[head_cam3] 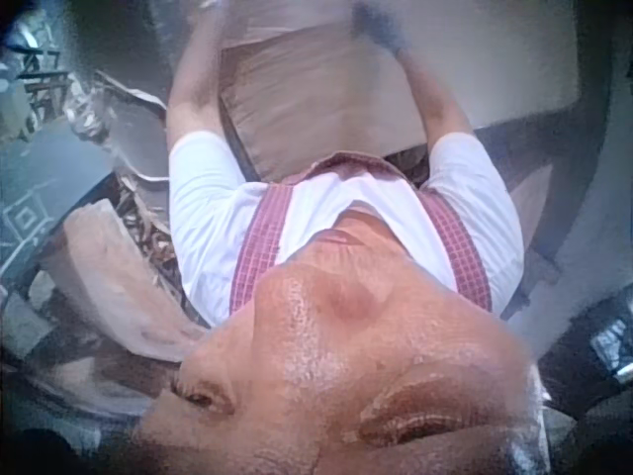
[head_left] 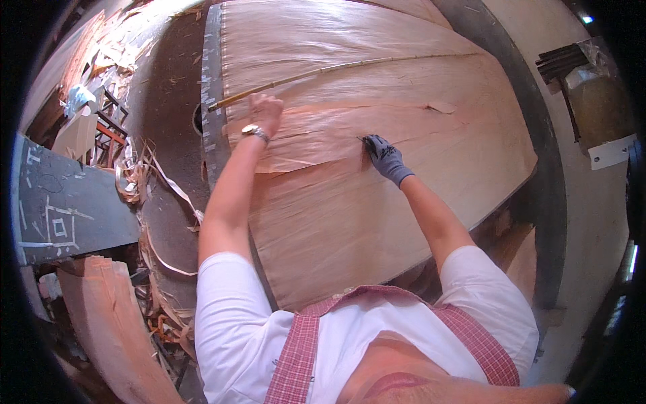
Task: The person processes wood veneer sheets by hand using a small utility blade and adhesive tape. They trim excess edges from the sheets, apply small pieces of white tape to secure joints or repairs, and flip and stack the finished sheets on an industrial processing table.
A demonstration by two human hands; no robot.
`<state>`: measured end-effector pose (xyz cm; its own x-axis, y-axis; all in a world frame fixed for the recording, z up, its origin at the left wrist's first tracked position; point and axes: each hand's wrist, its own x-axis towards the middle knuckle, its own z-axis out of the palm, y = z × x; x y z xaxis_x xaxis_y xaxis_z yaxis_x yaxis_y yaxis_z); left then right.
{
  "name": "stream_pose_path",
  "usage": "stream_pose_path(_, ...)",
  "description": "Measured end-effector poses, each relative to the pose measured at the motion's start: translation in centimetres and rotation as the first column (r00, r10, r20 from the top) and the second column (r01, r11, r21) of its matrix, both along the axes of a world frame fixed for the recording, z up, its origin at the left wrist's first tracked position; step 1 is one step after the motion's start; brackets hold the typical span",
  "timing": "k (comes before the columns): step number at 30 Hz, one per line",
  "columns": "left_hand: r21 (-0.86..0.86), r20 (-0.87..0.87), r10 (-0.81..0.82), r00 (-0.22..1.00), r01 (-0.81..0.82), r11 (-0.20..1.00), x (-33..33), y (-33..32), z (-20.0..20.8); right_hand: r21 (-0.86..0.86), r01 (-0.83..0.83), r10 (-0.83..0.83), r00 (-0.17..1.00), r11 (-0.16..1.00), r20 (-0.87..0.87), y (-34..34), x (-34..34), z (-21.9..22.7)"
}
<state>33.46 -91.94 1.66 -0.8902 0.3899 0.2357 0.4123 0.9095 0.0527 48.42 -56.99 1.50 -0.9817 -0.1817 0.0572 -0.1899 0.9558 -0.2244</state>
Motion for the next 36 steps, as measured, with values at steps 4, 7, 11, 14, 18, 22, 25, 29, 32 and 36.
stream_pose_path(4,0.215,-0.043,0.054,0.998,-0.044,0.976,5.4,-10.6,6.5,-0.008,0.081,-0.081,0.996,0.997,-0.033,4.5,3.0,-1.2)
stream_pose_path(7,-0.004,-0.021,0.645,0.764,-0.645,0.764,9.9,-28.9,11.3,-0.065,0.022,-0.021,1.000,0.998,0.005,1.6,-0.5,-0.5)
stream_pose_path(11,0.143,-0.348,0.630,0.694,-0.625,0.767,15.3,-29.5,21.7,-0.030,0.048,-0.046,0.997,0.998,0.058,1.0,-1.3,0.9)
stream_pose_path(14,0.911,0.012,-0.041,0.999,0.006,0.413,14.7,-16.0,31.5,-0.068,0.116,-0.101,0.975,0.991,0.200,0.8,-1.9,2.6)
stream_pose_path(18,0.878,-0.200,-0.461,0.865,0.367,0.308,23.4,3.2,45.8,-0.057,0.141,-0.123,0.962,0.988,0.244,7.3,-3.4,2.4)
stream_pose_path(22,0.939,-0.156,-0.375,0.914,0.255,0.232,25.4,8.4,49.1,-0.391,0.209,-0.226,0.974,0.896,0.000,3.5,-3.3,6.0)
stream_pose_path(25,0.945,-0.076,-0.133,0.988,0.113,0.306,25.8,8.6,49.2,-0.690,-0.087,-0.313,0.845,0.718,-0.433,1.8,-1.7,13.1)
stream_pose_path(29,0.944,0.010,-0.029,1.000,0.001,0.330,29.0,8.0,44.1,-0.780,-0.608,-0.334,0.712,0.148,-0.618,-1.3,3.9,31.8)
stream_pose_path(32,0.907,0.136,-0.114,0.984,-0.077,0.414,30.6,7.2,38.4,-0.710,-0.704,-0.212,0.690,0.030,-0.693,-3.3,11.6,48.0)
stream_pose_path(36,0.990,0.086,-0.562,0.823,-0.009,0.138,32.3,6.9,31.2,-0.397,-0.763,-0.089,0.412,0.510,-0.907,-7.7,13.4,63.6)
